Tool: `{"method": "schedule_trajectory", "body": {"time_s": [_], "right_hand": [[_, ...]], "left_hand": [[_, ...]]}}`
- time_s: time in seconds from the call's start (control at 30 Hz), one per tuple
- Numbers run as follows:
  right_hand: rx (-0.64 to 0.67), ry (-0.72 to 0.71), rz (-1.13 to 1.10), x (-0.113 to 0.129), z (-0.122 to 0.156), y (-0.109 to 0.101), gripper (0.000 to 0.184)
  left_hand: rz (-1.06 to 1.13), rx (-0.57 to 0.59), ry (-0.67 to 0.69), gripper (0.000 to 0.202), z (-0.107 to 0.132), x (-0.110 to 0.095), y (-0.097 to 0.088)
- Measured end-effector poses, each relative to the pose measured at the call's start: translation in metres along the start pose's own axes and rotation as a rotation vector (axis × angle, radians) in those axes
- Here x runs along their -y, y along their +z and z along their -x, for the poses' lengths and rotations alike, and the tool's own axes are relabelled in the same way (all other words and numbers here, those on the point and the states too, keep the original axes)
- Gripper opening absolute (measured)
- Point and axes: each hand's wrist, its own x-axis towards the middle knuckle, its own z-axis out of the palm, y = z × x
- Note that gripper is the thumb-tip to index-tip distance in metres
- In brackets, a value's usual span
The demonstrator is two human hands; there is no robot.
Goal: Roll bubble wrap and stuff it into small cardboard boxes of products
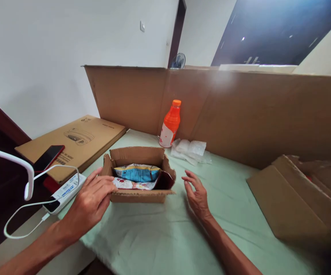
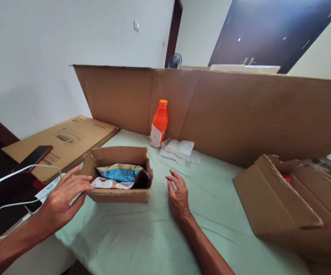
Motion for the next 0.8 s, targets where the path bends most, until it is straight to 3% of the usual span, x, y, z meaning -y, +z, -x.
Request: {"method": "schedule_trajectory", "body": {"time_s": [0.1, 0.2, 0.33, 0.4, 0.47, 0.6, 0.8], "right_hand": [[0.05, 0.148, -0.097, 0.02, 0.022, -0.029, 0.022], [0.13, 0.289, -0.175, 0.036, 0.05, -0.047, 0.024], [0.288, 0.452, -0.333, 0.056, 0.077, -0.04, 0.037], [0.352, 0.484, -0.407, 0.069, 0.082, -0.03, 0.045], [0.365, 0.481, -0.441, 0.08, 0.081, -0.025, 0.048], [0.319, 0.471, -0.432, 0.088, 0.067, -0.026, 0.051], [0.163, 0.401, -0.379, 0.057, 0.029, -0.031, 0.05]], "left_hand": [[0.041, -0.13, -0.082, 0.042, 0.032, -0.03, -0.018], [0.036, -0.263, -0.373, 0.056, 0.064, -0.034, -0.016], [0.248, -0.078, -0.775, 0.074, 0.099, -0.01, 0.027], [0.366, 0.034, -0.877, 0.078, 0.108, 0.003, 0.058], [0.437, 0.12, -0.897, 0.07, 0.109, 0.01, 0.085], [0.49, 0.103, -0.878, 0.055, 0.087, 0.01, 0.121], [0.663, 0.043, -0.915, 0.074, 0.0, 0.003, 0.159]]}}
